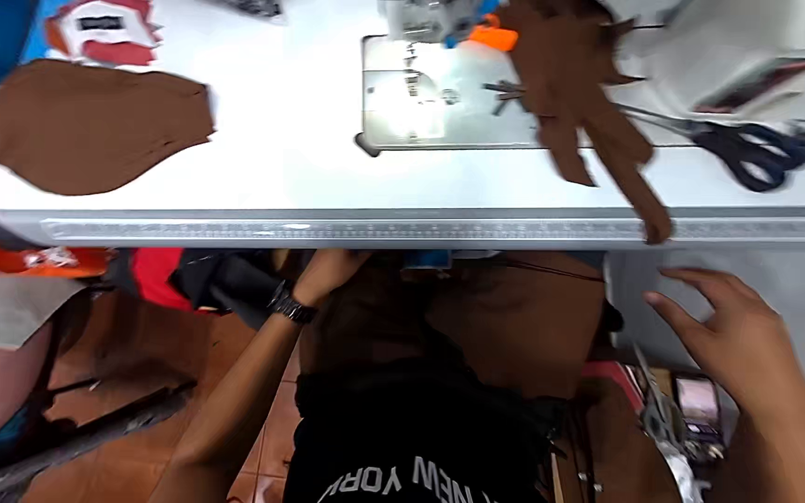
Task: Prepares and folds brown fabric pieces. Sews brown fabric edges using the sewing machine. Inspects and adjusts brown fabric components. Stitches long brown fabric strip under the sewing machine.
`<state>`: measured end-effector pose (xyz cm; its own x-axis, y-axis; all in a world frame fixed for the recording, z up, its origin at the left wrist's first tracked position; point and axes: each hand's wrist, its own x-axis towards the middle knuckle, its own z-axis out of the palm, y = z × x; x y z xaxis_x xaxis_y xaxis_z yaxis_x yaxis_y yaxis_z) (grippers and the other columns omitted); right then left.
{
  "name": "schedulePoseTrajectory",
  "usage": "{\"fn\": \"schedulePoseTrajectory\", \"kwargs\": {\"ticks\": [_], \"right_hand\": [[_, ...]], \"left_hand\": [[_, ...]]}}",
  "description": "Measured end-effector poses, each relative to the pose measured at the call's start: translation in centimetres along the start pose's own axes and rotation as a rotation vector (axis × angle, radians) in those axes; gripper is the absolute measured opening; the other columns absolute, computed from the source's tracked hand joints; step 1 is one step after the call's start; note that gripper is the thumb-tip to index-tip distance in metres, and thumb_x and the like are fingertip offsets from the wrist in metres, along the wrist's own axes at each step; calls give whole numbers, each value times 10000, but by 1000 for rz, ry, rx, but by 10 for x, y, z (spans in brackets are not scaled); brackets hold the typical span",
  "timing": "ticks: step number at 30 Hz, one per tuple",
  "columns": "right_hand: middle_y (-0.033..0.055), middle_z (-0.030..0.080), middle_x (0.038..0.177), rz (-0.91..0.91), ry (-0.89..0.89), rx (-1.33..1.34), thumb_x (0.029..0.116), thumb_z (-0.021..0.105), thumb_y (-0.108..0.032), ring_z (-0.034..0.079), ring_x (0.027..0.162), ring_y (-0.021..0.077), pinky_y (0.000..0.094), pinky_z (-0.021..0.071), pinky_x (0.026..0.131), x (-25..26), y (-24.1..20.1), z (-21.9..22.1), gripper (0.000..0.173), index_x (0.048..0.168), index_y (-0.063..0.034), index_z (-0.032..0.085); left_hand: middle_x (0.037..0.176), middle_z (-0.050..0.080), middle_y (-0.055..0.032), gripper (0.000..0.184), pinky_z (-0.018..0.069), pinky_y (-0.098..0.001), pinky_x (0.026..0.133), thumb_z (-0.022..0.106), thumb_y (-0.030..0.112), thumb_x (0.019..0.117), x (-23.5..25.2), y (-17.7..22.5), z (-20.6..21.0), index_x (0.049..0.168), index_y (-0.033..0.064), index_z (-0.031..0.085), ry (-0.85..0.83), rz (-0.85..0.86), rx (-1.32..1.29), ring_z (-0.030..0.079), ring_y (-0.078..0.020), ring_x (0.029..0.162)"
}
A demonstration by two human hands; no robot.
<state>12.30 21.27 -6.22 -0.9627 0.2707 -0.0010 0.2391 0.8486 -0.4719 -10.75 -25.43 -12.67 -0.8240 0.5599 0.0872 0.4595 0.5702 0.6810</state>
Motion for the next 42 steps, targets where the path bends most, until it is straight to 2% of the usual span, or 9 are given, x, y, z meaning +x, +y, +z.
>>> {"fn": "schedulePoseTrajectory", "kwargs": {"ticks": [4,10,15,20,24,30,34,38,42], "right_hand": [[50,727,1070,-184,-51,397,993,619,-297,699,980,141,383,605,870,-12,-120,65,272,1077,-68,741],[111,661,1308,-404,-229,354,956,708,-162,636,1203,298,525,542,998,39,-264,238,343,1298,-138,702],[98,659,1242,-531,-104,338,881,791,-135,627,1166,289,499,542,976,54,-283,274,221,1099,-125,755],[-5,731,1004,-565,-154,269,918,760,-252,694,976,183,470,567,899,35,-264,234,102,942,-153,752],[-33,759,952,-542,-249,384,969,704,-361,718,888,108,398,597,826,30,-234,131,201,1023,-176,761],[-79,737,928,-490,-76,400,946,722,-284,676,764,24,268,595,683,115,-243,40,218,1139,-185,753],[18,735,918,-462,133,220,945,745,-224,703,818,164,422,599,751,175,-239,51,328,1249,-111,697],[68,734,1060,-400,323,-7,969,696,-153,713,937,233,475,598,815,187,-198,25,191,1148,-110,749],[88,736,1035,-380,276,31,969,681,-86,717,876,203,425,612,798,232,-165,-1,154,1105,-76,751]], "left_hand": [[1173,693,-164,264,525,-536,987,753,177,930,-70,-24,-42,1153,38,727,13,-140,89,657,-310,1102],[1112,704,-157,212,548,-571,925,784,105,883,-93,-40,-24,1087,57,752,90,-75,244,675,-347,1058],[1114,705,-116,84,533,-523,944,668,90,944,-100,-36,-20,973,65,743,138,54,372,666,-311,1072],[935,736,-52,136,521,-533,990,715,231,935,-128,-55,-52,956,99,744,-21,59,280,712,-236,942],[888,746,70,256,604,-283,766,655,417,978,-132,-70,-145,956,187,764,-82,107,-21,698,-24,809],[808,726,18,219,579,-262,673,653,234,939,-16,5,-278,902,44,755,-76,267,140,658,-12,711],[739,662,129,232,535,-237,577,613,397,947,65,-39,-303,906,213,747,-72,381,433,600,23,631],[1137,697,-226,313,493,-690,943,546,237,1019,83,-6,-251,1144,5,715,-7,409,727,662,-461,1091],[1435,614,-53,515,447,-524,1132,399,489,1070,74,52,-139,1349,151,670,-29,568,516,544,-242,1377]]}}
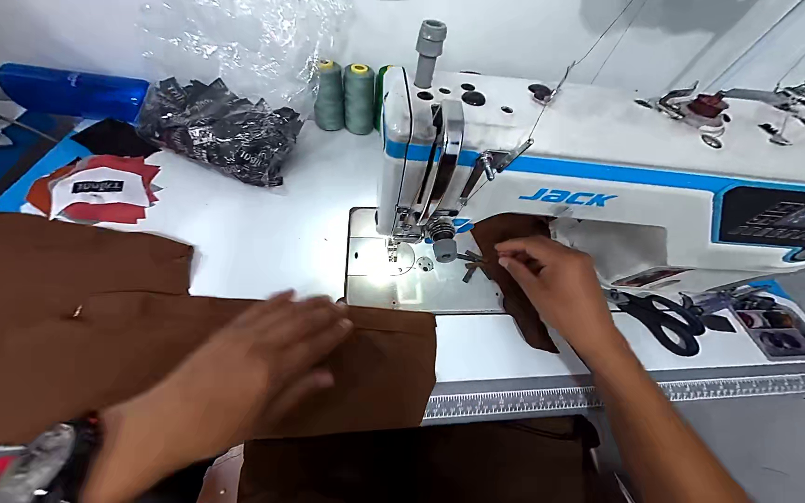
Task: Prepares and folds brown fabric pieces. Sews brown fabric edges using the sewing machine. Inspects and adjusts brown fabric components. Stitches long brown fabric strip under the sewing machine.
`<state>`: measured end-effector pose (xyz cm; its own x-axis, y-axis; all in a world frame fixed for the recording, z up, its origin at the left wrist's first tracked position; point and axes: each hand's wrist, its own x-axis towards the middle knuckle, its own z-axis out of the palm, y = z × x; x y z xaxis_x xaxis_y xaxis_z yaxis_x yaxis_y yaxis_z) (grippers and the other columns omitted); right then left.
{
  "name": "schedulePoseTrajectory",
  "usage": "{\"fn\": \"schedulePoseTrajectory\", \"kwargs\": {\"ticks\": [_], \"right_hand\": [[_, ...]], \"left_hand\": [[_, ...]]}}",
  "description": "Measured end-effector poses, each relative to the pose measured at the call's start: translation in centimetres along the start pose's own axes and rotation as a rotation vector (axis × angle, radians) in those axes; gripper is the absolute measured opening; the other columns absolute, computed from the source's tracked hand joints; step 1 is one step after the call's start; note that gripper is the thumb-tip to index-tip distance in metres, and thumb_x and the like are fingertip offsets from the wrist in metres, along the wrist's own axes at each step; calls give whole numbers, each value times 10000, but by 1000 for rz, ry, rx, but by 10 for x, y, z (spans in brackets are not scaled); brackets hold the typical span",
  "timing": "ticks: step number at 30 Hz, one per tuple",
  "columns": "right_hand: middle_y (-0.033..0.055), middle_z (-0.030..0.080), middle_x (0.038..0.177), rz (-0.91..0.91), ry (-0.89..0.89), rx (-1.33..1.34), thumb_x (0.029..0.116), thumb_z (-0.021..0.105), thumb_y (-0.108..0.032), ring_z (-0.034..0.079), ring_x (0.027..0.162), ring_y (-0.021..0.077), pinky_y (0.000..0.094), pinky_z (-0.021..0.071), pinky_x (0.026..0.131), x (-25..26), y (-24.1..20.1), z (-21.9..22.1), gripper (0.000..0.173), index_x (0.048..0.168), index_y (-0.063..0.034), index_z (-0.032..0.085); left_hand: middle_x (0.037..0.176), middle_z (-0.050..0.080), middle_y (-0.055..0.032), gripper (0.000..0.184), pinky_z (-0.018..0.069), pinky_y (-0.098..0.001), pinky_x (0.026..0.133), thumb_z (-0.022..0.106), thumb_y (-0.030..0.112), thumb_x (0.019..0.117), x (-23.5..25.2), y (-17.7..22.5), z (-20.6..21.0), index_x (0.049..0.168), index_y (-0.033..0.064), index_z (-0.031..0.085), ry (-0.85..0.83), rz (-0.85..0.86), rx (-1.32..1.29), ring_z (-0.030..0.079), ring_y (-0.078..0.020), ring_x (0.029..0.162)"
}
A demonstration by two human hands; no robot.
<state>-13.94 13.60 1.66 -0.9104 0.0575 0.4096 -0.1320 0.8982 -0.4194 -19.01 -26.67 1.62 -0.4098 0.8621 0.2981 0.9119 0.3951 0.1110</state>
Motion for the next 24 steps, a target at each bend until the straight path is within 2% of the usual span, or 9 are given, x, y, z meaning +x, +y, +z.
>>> {"fn": "schedulePoseTrajectory", "kwargs": {"ticks": [3,5,9,13,16,18,21,22,24], "right_hand": [[49,741,997,-40,-113,0,937,723,-109,709,855,161,394,610,802,27,11,7,162,1096,-94,751],[60,735,972,-66,-178,-46,921,745,-83,705,843,192,428,605,790,34,11,13,163,1084,-84,751],[41,723,936,-64,-231,-72,936,721,-77,693,816,167,393,600,764,36,13,18,138,1073,-92,737],[19,711,871,112,-343,-23,934,732,-85,670,747,131,366,579,700,45,7,13,141,1073,-89,713],[3,677,798,232,-412,-26,946,722,-93,619,680,125,369,531,632,54,1,10,84,1029,-102,720],[6,675,783,240,-395,1,952,705,-97,613,664,133,393,530,620,53,-1,6,73,1021,-104,728],[-30,684,785,214,-385,139,917,727,-119,624,645,97,340,542,583,46,-13,-8,125,1038,-140,712],[-36,698,801,168,-415,204,881,743,-105,641,649,90,323,564,578,43,-21,-7,183,1059,-134,708],[-64,700,824,87,-498,306,850,785,-100,639,649,58,271,560,564,37,-41,6,240,1060,-148,679]], "left_hand": [[1634,403,3,662,285,-498,1243,252,608,1061,17,5,41,1530,211,498,-119,64,-48,312,-181,1538],[1670,334,12,682,234,-505,1258,207,608,1063,24,-9,49,1563,214,451,-124,70,-36,254,-173,1559],[1672,330,10,690,223,-525,1257,188,611,1059,32,-33,47,1572,225,439,-134,58,-26,253,-171,1559],[1674,325,-7,719,214,-530,1259,176,631,1052,35,-36,46,1577,211,432,-143,66,-26,254,-182,1560],[1587,469,-18,660,308,-525,1221,225,588,1065,47,-34,38,1485,202,558,-108,76,-5,379,-208,1505],[1439,604,-37,563,410,-452,1162,319,507,1074,60,-32,29,1349,164,670,-40,102,-4,515,-222,1392],[1150,690,-25,315,545,-301,945,481,273,1044,78,-29,22,1109,116,746,101,96,-136,640,-168,1115],[1111,697,-14,276,555,-269,902,518,249,1027,83,-27,22,1101,114,747,134,74,-195,652,-138,1063],[1136,703,-17,261,564,-254,904,596,281,1005,92,-21,26,1148,111,732,161,57,-297,666,-114,1068]]}}
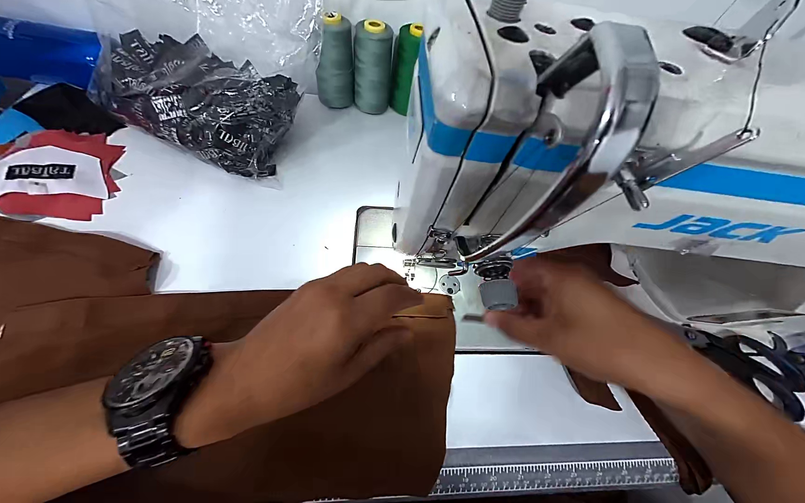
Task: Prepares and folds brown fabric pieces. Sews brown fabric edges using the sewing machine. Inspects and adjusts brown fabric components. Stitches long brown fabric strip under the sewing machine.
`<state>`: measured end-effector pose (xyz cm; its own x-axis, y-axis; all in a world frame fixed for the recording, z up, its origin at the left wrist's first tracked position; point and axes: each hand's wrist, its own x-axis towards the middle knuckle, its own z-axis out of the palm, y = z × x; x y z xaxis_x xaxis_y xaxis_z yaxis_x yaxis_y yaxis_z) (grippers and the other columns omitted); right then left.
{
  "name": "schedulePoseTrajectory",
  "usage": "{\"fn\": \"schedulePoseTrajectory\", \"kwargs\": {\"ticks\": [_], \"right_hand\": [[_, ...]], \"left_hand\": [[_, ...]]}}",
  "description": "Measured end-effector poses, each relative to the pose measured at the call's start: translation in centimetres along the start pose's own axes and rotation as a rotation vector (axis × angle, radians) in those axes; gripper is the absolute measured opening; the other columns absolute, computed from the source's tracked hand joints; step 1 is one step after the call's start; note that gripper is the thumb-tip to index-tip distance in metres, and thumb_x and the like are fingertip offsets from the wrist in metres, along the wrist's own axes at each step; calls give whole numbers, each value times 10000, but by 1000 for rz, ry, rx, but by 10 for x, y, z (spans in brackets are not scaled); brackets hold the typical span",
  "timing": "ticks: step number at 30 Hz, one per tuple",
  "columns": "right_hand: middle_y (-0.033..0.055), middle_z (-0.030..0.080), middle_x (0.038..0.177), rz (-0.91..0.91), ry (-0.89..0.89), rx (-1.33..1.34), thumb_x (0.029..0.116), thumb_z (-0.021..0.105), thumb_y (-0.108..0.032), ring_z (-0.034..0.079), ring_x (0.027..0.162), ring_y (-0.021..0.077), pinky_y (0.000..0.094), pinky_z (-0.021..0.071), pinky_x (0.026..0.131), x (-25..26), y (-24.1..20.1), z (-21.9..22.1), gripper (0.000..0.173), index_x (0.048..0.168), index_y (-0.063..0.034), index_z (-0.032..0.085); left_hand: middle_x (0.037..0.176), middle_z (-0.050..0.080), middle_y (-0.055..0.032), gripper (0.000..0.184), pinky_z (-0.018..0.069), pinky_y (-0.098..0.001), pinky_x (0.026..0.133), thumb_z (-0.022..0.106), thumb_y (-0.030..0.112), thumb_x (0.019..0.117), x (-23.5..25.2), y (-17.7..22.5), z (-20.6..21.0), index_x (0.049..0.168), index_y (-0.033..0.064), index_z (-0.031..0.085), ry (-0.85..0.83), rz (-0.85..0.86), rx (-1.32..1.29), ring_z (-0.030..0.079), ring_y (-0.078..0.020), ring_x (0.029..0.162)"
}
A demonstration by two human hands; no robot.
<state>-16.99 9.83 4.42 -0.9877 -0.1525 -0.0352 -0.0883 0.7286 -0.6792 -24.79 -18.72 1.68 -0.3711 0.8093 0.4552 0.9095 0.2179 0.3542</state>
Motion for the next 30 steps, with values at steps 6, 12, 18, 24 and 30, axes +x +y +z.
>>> {"fn": "schedulePoseTrajectory", "kwargs": {"ticks": [6,12,18,24,30], "right_hand": [[-47,639,726,151,-215,136,924,767,-237,573,595,53,213,466,530,32,-18,30,129,1018,-166,714],[-76,670,794,-191,177,-223,912,685,-256,620,721,44,254,526,651,23,8,34,114,954,-166,739],[17,705,1096,-573,224,-475,1039,564,-265,668,1022,172,317,571,821,2,18,57,220,1064,-181,766],[10,706,1116,-551,255,-574,1042,541,-251,645,1084,189,328,540,869,-6,22,67,252,1164,-216,759],[18,703,1132,-529,264,-558,1042,534,-299,640,1110,202,362,532,918,-6,23,67,273,1165,-244,771]], "left_hand": [[1017,721,-10,165,573,-228,836,590,135,1019,7,-4,24,1003,95,748,26,111,-47,684,-97,973],[982,731,-19,196,567,-234,782,568,107,1013,-2,-22,15,999,97,763,25,124,96,687,-118,917],[985,740,3,215,565,-230,803,567,106,1007,-4,-28,22,992,114,782,30,130,116,689,-107,948],[927,722,13,209,549,-221,749,582,127,1002,-1,-27,23,970,120,788,45,83,106,668,-92,884],[938,726,8,210,559,-231,801,579,138,1010,-1,-26,24,977,112,785,45,53,118,682,-106,917]]}}
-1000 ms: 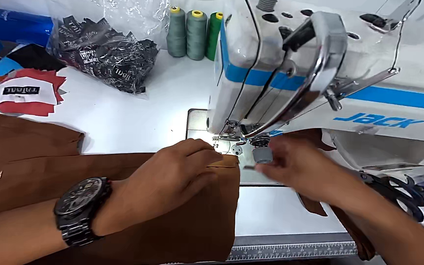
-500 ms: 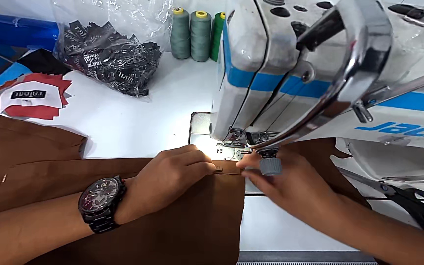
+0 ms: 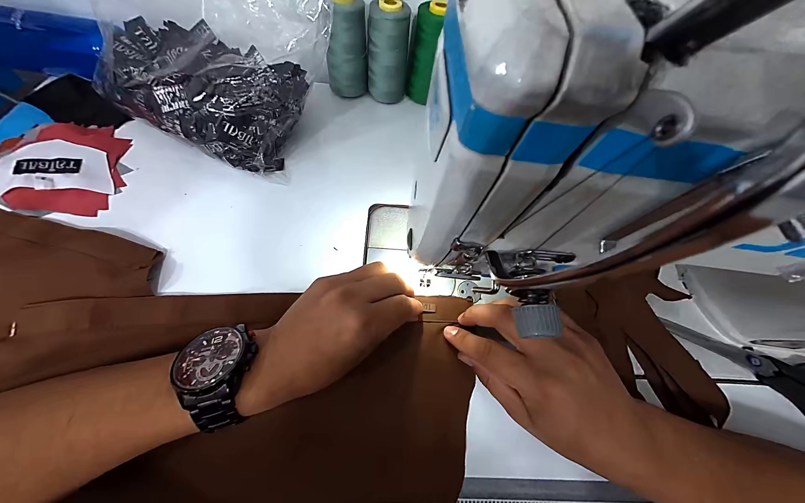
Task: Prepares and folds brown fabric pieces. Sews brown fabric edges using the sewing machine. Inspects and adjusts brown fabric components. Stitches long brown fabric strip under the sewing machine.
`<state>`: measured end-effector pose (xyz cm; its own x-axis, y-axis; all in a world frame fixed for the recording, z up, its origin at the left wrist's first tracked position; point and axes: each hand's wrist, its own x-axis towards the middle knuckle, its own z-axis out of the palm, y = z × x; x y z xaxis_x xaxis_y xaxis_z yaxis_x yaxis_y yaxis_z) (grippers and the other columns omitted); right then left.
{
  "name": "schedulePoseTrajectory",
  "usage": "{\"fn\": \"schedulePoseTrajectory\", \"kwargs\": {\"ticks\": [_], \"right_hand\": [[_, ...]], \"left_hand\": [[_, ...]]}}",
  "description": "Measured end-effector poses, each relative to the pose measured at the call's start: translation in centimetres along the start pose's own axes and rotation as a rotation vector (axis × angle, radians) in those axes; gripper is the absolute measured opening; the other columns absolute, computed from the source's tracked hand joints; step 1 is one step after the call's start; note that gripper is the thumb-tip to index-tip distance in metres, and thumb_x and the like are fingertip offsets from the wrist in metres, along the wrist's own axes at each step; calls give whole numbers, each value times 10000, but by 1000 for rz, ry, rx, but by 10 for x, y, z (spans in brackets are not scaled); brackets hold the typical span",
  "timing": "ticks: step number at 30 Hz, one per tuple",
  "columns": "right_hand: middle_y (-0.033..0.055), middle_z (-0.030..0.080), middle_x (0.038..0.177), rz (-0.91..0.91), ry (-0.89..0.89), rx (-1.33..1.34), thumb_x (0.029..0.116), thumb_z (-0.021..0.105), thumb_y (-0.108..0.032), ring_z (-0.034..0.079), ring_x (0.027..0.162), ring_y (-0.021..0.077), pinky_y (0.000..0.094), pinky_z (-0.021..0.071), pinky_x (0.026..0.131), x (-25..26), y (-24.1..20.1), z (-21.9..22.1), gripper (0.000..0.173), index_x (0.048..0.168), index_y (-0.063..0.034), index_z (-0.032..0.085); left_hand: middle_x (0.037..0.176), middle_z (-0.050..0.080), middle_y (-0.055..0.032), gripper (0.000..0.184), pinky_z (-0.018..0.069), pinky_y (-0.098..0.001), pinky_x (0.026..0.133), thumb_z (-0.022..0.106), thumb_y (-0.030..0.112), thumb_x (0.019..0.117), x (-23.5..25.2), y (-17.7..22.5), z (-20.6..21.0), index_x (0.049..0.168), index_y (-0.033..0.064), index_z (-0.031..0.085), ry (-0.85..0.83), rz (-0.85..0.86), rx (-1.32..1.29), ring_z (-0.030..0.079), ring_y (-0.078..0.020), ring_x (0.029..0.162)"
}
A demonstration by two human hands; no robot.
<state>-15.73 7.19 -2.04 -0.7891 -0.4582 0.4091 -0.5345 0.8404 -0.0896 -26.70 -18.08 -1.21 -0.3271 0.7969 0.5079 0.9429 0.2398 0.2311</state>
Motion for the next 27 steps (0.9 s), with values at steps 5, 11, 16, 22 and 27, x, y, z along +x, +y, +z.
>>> {"fn": "schedulePoseTrajectory", "kwargs": {"ticks": [5,11,16,22,27], "right_hand": [[54,699,1080,25,25,-33,1022,546,-302,648,1027,235,390,526,830,0,5,-5,281,1158,-247,786],[57,715,1100,34,46,-41,1021,547,-299,658,1053,242,401,537,858,3,4,-6,280,1130,-206,787],[50,701,1235,-7,5,-22,1057,497,-338,640,1143,218,376,518,953,4,0,3,332,1206,-184,751],[29,718,1216,-36,-8,-21,1065,477,-324,651,1199,200,352,514,1050,6,-1,8,346,1171,-151,757],[44,709,1223,-43,-9,-16,1063,479,-331,655,1150,201,343,525,984,10,0,7,355,1198,-141,747]], "left_hand": [[951,725,-33,213,549,-241,783,563,93,1016,-1,-6,-4,997,79,776,-26,82,53,680,-144,926],[899,707,-18,205,541,-231,761,582,106,1007,1,-22,-8,962,78,780,-11,130,-5,666,-124,892],[914,707,-14,183,540,-236,762,596,115,1002,1,-25,-7,964,89,774,-26,120,-26,662,-124,895],[876,687,-13,214,526,-241,724,573,110,1015,2,-26,-6,955,85,777,-58,123,-38,646,-136,852],[905,701,-8,207,528,-234,748,583,137,1020,2,-24,-6,970,92,780,-51,107,-43,651,-122,879]]}}
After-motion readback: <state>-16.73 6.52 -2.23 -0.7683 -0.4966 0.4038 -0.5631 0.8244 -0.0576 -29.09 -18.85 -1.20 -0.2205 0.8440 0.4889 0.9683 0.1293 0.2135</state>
